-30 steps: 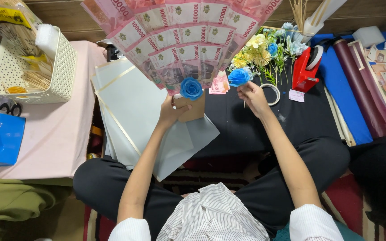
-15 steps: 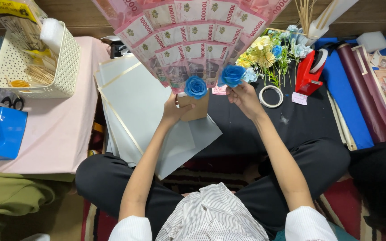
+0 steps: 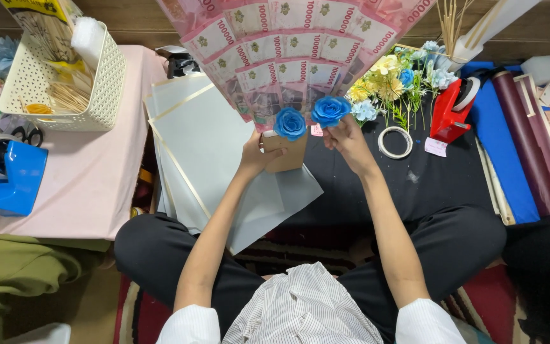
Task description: Assembling a money bouquet by attaching banknotes to sticks and arranging them with decorative flowers.
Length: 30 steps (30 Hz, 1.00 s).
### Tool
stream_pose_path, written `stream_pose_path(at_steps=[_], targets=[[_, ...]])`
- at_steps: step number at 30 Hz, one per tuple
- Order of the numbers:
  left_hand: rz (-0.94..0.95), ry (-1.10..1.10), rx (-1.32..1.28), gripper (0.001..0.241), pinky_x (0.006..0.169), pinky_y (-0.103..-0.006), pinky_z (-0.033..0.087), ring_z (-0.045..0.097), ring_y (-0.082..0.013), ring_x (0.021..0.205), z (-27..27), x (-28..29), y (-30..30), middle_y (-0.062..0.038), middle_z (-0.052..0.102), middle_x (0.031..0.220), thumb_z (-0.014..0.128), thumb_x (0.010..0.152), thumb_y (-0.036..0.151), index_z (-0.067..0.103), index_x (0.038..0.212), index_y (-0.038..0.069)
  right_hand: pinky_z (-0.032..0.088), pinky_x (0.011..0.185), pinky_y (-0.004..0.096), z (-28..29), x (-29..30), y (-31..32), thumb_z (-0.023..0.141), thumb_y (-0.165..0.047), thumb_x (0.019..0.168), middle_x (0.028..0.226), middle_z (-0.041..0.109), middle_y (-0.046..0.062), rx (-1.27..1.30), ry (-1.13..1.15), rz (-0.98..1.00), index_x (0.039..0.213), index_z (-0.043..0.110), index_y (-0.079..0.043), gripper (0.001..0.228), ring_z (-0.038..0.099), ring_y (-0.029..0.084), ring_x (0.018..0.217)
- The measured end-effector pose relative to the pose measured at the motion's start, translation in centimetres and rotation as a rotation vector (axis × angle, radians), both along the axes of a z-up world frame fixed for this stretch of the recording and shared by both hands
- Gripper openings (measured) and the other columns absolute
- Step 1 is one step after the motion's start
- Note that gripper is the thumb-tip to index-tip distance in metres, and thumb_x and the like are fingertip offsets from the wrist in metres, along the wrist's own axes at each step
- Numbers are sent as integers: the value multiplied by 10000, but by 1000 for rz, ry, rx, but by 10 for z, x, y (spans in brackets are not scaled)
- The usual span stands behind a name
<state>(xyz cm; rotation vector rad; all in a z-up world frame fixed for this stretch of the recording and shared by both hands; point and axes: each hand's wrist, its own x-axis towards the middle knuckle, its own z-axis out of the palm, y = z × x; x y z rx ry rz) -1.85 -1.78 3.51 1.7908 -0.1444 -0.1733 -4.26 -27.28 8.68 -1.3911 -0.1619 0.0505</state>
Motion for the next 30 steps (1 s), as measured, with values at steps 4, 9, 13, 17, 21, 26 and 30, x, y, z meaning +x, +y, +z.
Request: stream_pose_path(at_steps=[4, 9, 13, 17, 21, 26, 30], targets=[[5, -2, 8, 871, 1082, -402, 480, 577, -336, 1273, 8, -2, 0, -154, 614, 1344, 925, 686, 238, 486, 1421, 79, 515, 659, 288, 7, 2, 2, 532, -203, 1077, 906, 654, 65, 31, -2, 30, 1195, 543, -152, 130, 623, 151, 718], [9, -16, 21, 864, 1073, -399, 490, 582, -336, 1269, 10, -3, -2, -151, 611, 1350, 913, 695, 227, 474, 1424, 77, 539, 765, 323, -23, 24, 3, 545, -284, 1071, 1004, 688, 88, -13, -57, 97, 1170, 625, -128, 202, 687, 192, 865], [4, -21, 11, 878, 1071, -403, 490, 579, -336, 1272, 10, -3, -2, -146, 611, 1352, 922, 686, 248, 477, 1423, 79, 560, 837, 360, -8, 18, 19, 516, -245, 1095, 964, 702, 145, -111, -97, 6, 1155, 639, -58, 232, 712, 245, 883], [3, -22, 33, 857, 1070, -400, 494, 582, -339, 1268, 10, -3, -1, -150, 614, 1349, 913, 693, 228, 480, 1417, 79, 582, 858, 417, 5, 9, 34, 496, -157, 1072, 1058, 690, 172, -221, -192, -82, 1252, 569, -28, 233, 716, 278, 933], [10, 38, 44, 907, 1070, -414, 495, 583, -342, 1266, -1, 2, -1, -139, 618, 1343, 932, 688, 298, 463, 1441, 107, 560, 901, 401, 6, 7, 40, 582, -140, 1045, 1072, 710, 131, -321, -195, -202, 1223, 593, -75, 190, 698, 224, 1027], [15, 94, 87, 853, 1018, -444, 531, 618, -346, 1210, 9, 3, -2, -143, 638, 1295, 902, 724, 287, 469, 1439, 119, 548, 925, 447, 4, 5, 47, 638, -195, 1034, 1142, 733, 148, -403, -190, -309, 1269, 637, -117, 247, 697, 291, 1095], [28, 103, 90, 840, 991, -464, 545, 628, -364, 1193, 17, 3, -2, -156, 647, 1282, 901, 723, 289, 482, 1431, 119, 525, 961, 493, 5, -3, 46, 611, -152, 1022, 1200, 719, 160, -519, -191, -322, 1341, 630, -142, 319, 661, 347, 1156]])
